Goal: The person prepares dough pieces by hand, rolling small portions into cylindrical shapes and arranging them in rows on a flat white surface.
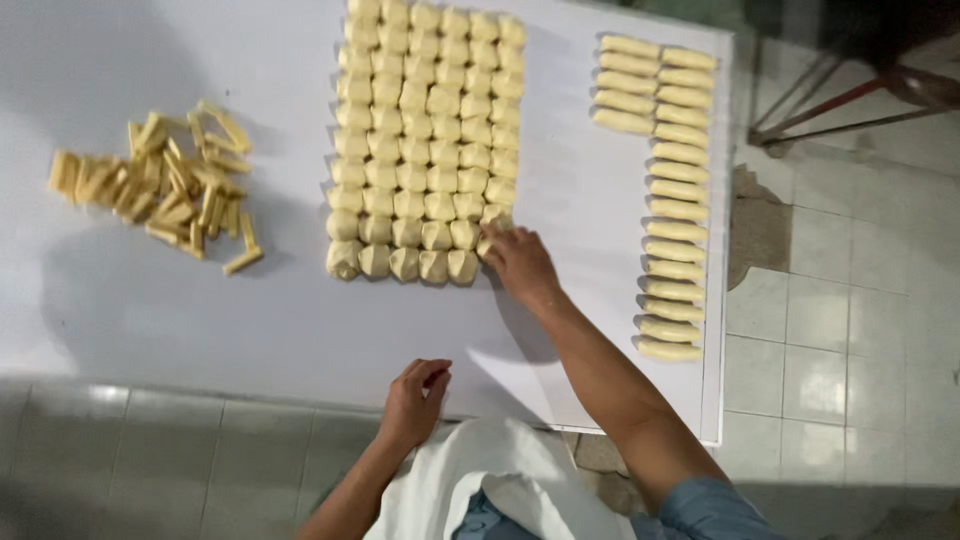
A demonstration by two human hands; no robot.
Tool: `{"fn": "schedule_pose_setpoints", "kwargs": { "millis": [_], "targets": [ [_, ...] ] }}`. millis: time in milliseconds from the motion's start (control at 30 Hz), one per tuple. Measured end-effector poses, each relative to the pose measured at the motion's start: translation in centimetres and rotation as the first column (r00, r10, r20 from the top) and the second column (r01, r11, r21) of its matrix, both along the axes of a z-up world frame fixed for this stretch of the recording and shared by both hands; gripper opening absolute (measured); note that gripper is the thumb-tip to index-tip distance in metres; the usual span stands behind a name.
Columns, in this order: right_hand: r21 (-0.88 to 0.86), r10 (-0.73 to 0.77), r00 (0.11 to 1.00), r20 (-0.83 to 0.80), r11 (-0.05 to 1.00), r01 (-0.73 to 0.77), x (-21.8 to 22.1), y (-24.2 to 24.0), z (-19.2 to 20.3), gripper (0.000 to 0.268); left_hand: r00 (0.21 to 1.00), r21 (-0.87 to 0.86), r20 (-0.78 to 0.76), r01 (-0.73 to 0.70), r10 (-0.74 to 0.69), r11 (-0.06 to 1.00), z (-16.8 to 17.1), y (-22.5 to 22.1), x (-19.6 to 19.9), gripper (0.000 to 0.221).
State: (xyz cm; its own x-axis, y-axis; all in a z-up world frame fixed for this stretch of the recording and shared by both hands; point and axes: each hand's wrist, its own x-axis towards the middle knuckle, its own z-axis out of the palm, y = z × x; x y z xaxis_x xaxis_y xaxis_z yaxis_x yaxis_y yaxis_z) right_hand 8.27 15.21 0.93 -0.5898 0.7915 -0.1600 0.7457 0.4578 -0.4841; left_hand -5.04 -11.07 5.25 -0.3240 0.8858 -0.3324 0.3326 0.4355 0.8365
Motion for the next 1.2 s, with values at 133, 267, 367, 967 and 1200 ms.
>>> {"fn": "schedule_pose_setpoints", "kwargs": {
  "millis": [133, 267, 367, 967, 1200],
  "targets": [
    [0.248, -0.007, 0.997, 0.081, 0.969, -0.014, 0.2, -3.3, -1.1, 0.028, 0.998, 0.137, -0.025, 0.053, -0.050, 0.989, 0.5, 0.7, -2.7, 0.022],
    [0.033, -0.277, 0.951, -0.136, 0.958, 0.283, 2.7, -9.0, 1.6, 0.031, 0.972, 0.291, -0.107, 0.234, -0.211, 0.928, 0.5, 1.2, -3.1, 0.020],
    [-0.114, -0.589, 0.807, -0.046, 0.806, 0.581, 6.7, -12.6, 2.7, 0.046, 0.922, 0.374, -0.194, 0.386, -0.336, 0.843, -1.4, 2.2, -1.5, 0.021],
    [0.232, -0.311, 0.944, 0.111, 0.932, 0.279, 6.5, -3.2, -3.2, 0.094, 0.318, -0.121, -0.618, 0.865, -0.719, 0.487, -8.0, 7.9, 9.2, 0.054],
    [0.428, -0.186, 0.974, 0.130, 0.896, 0.114, 7.2, -0.8, -5.5, 0.069, 0.491, 0.052, -0.597, 0.813, -0.634, 0.580, -7.4, 8.3, 8.5, 0.061]
  ]
}}
